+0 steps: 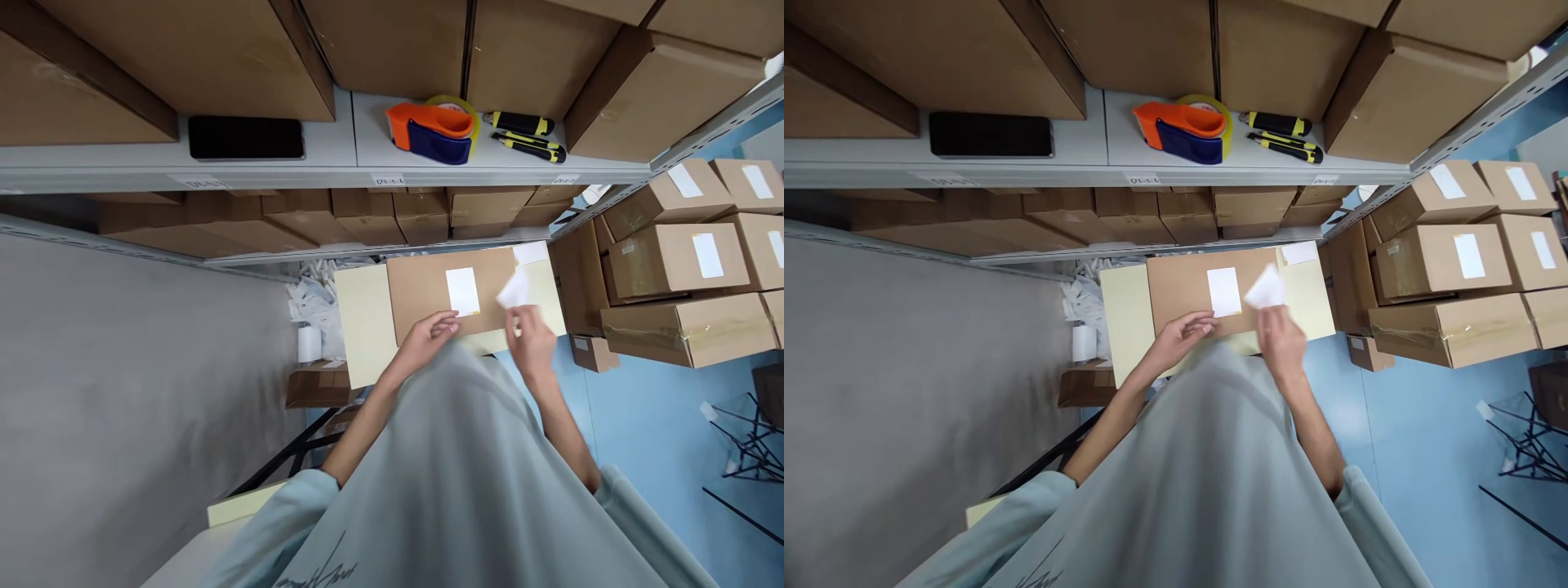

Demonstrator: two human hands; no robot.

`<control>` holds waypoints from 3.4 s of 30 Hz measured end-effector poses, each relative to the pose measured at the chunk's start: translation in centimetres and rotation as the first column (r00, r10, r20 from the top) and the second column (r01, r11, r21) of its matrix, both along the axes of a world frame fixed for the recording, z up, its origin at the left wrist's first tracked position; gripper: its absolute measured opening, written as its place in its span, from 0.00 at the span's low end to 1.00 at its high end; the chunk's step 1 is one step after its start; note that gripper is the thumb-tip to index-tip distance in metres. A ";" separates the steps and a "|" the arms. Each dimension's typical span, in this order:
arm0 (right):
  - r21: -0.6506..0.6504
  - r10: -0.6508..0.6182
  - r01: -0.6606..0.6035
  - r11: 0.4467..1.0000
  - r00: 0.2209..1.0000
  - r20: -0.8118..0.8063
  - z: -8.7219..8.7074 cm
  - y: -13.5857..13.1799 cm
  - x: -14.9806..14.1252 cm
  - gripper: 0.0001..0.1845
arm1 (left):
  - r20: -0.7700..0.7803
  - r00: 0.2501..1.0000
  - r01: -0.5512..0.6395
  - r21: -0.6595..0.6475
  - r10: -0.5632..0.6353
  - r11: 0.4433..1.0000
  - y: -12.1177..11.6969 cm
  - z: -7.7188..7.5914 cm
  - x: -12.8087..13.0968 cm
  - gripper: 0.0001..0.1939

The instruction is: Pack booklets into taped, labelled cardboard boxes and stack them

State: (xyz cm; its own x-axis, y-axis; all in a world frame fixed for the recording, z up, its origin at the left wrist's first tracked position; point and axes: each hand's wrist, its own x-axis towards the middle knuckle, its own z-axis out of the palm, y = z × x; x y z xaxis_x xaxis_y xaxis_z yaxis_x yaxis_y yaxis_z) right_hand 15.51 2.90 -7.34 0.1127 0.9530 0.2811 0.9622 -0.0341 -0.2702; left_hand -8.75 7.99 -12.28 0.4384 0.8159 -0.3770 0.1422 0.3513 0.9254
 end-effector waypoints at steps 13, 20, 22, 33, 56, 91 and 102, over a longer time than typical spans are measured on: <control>0.084 0.443 -0.436 0.896 0.887 -0.128 -0.1 -3.5 -5.1 0.07 | -0.020 0.986 -0.164 0.078 0.166 0.983 -1.2 0.5 -0.9 0.11; -0.172 0.075 -0.193 0.966 0.848 -0.525 -1.6 -0.6 -3.2 0.09 | -0.197 0.968 -0.100 0.272 0.157 0.957 -0.5 -0.7 0.5 0.11; -0.276 -0.049 -0.138 0.951 0.815 -0.577 -2.3 1.2 -2.1 0.12 | -0.261 0.952 -0.080 0.284 0.157 0.955 0.3 -1.2 1.1 0.09; -0.637 -0.343 -0.060 0.768 0.802 -0.489 -6.3 9.1 -0.1 0.10 | -0.593 0.798 -0.020 0.146 0.104 0.989 5.3 -3.5 3.7 0.07; -0.759 -0.256 -0.009 0.651 0.939 -0.230 -7.4 12.5 -1.5 0.11 | -0.769 0.639 0.048 0.035 -0.004 0.998 7.8 -4.5 4.7 0.12; -0.460 0.134 -0.236 0.856 0.961 -0.243 -7.4 9.8 -1.1 0.25 | -0.596 0.781 0.155 0.475 0.187 0.866 5.6 -4.3 4.2 0.24; -0.432 0.570 -0.572 0.697 0.808 -0.149 -12.8 9.1 2.0 0.40 | -0.737 0.672 0.635 0.517 -0.079 0.574 6.4 -8.1 2.3 0.50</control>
